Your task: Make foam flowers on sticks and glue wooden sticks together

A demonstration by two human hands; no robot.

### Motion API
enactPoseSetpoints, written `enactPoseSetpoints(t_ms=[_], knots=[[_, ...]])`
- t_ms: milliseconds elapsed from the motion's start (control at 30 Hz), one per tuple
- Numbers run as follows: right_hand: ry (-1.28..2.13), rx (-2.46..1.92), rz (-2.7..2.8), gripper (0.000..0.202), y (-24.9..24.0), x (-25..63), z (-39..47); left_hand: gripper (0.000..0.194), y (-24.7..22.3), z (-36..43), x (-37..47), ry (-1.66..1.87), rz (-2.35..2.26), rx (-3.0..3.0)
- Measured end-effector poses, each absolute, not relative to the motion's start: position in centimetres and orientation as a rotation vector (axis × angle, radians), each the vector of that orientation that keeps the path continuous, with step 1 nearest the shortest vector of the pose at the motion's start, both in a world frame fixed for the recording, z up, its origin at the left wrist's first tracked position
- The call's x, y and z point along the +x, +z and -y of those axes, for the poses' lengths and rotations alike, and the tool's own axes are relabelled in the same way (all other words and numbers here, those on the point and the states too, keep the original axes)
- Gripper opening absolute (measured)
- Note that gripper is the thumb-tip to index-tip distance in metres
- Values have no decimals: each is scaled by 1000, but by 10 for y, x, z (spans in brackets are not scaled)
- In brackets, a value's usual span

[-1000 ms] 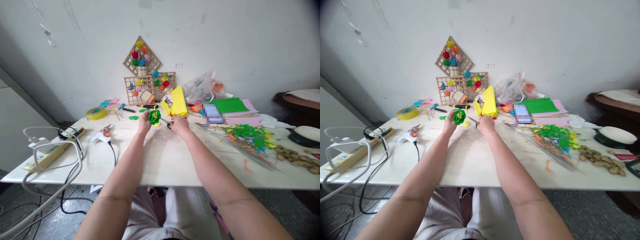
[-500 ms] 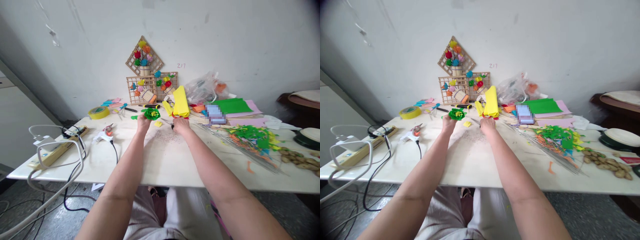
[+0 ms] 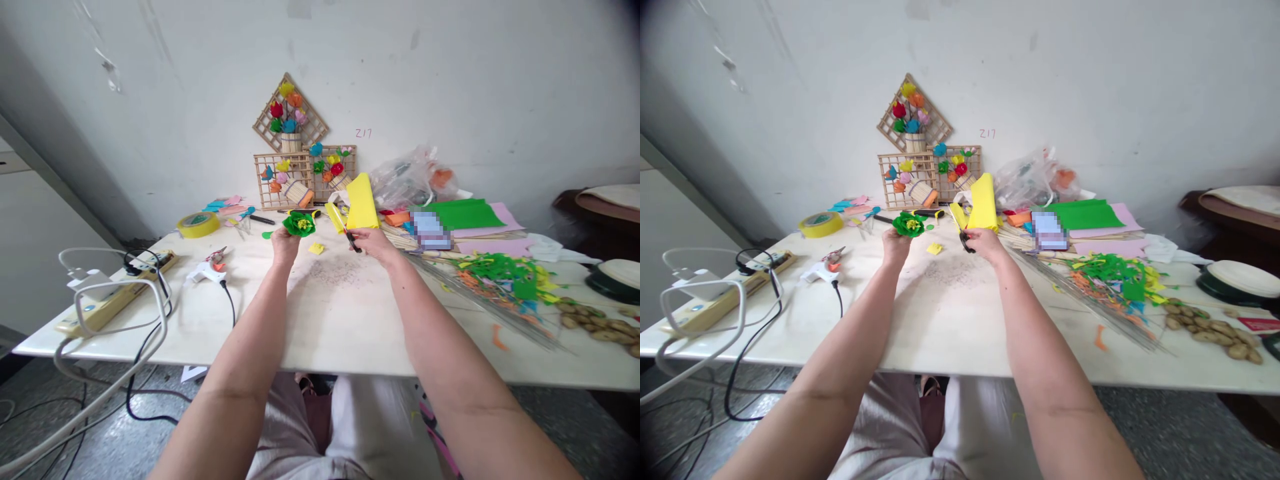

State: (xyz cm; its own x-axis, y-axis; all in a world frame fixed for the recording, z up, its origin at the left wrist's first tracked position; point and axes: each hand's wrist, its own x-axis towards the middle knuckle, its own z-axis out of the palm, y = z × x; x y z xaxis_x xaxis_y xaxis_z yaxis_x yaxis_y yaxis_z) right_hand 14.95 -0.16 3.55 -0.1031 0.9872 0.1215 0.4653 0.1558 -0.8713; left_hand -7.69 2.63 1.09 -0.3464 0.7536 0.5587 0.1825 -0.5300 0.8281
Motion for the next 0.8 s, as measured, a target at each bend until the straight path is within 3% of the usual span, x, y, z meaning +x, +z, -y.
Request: enactPoseSetpoints(t_ms=[133,233,367,800], knots=[[1181,-1036,1496,53,43,145,11,12,13,-22,-78,2040,-1367,1460],[1266,-919,1445,45,50,140,19,10,14,-21,-79,2080,-1367,1450],[1358,-865,1481,37,59,140,28,9,14,-23,-80,2086,-1330,1421],[1393,-882,1780,48,75,149,41,8,18,-17,-79,2111,-1380,1405]])
